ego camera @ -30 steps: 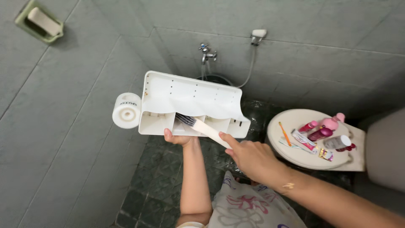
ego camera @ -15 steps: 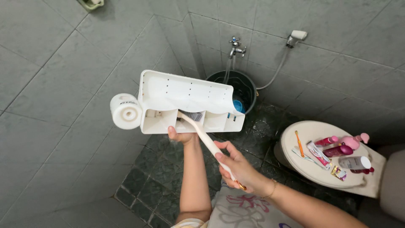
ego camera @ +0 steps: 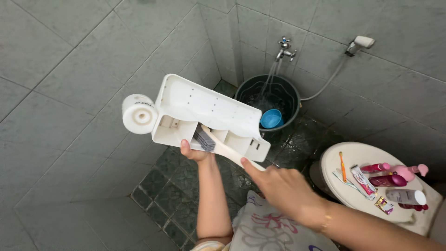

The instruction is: The person cleans a white plastic bathroom organizer by scrubbing its compartments with an orange toothbrush and rinsing it with water from a blue scoop. The person then scrubs the interior of the organizer using a larger long-handled brush.

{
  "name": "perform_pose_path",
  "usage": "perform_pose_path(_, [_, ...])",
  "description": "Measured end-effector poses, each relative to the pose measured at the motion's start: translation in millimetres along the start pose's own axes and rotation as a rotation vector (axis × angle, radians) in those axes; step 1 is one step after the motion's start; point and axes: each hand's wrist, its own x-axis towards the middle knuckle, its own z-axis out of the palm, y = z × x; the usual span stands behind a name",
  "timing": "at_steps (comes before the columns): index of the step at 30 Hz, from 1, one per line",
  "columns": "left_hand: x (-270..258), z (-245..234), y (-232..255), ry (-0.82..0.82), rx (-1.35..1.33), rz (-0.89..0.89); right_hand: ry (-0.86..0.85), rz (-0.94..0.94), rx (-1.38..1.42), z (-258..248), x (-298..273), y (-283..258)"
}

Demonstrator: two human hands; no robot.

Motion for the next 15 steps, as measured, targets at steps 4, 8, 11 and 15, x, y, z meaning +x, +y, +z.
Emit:
perform_pose_path(4, [3.8,0.0,12.4,0.119,-0.024,-0.073,0.0,-0.001,-0.158,-8.0,13.2,1.6])
perform_pose_path(8, [1.8,9.9,11.8,0.029,0.012,-0.004,-0.181,0.106,-0.251,2.3,19.8,-22.3])
perform_pose_path(11, [-2.3,3.9,13.0,0.007,0.027,0.038,-0.255,0.231,0.162,-3.0,22.3,-7.5])
perform_pose_path(15, [-0.1,2.9,16.6,0.136,0.031,0.053,-0.227,0.266,0.531,-14.6,22.5,13.0])
